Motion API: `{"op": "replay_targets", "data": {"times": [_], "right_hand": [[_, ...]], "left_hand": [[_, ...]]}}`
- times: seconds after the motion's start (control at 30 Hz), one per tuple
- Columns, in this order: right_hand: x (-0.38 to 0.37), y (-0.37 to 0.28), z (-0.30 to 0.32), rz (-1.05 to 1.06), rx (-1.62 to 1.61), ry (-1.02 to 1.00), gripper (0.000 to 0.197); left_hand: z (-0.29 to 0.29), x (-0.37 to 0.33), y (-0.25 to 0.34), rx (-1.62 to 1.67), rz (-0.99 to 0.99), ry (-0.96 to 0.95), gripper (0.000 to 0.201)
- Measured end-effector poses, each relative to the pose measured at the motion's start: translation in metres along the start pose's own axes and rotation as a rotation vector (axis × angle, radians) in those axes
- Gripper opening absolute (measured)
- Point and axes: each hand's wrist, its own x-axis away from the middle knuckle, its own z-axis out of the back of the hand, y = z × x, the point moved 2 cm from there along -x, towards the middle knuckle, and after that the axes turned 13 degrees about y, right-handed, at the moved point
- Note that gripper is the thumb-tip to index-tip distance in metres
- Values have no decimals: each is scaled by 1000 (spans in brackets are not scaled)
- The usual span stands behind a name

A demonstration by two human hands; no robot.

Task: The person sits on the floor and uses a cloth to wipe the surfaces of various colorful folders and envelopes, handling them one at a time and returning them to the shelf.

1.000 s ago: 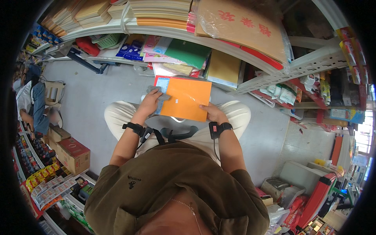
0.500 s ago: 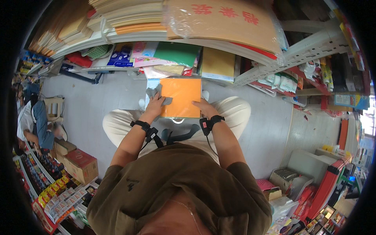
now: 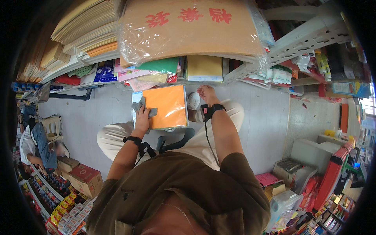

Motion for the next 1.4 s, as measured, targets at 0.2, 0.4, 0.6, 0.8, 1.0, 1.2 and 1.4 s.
{"op": "replay_targets", "data": {"times": [0.2,0.4,0.6,0.8,1.0,1.2,1.4], "right_hand": [[-58,10,-11,-184,-159,159,40],[-64,12,-33,-278,-196,233,45],[-75,1,-50,-257,-284,234,45],[-85,14,-41,-164,-360,161,45],[-102,57,-24,171,-358,-18,45],[-55,11,-42,-292,-651,-20,29],[-40,-29,-42,65,-640,-89,16]], "left_hand": [[3,3,0,16,-2,22,49],[6,8,0,61,23,29,49],[6,6,-1,53,12,31,51],[12,5,5,73,80,-8,55],[7,7,-2,87,10,41,56],[-1,9,-9,67,-18,70,56],[5,6,-5,52,-14,38,54]]}}
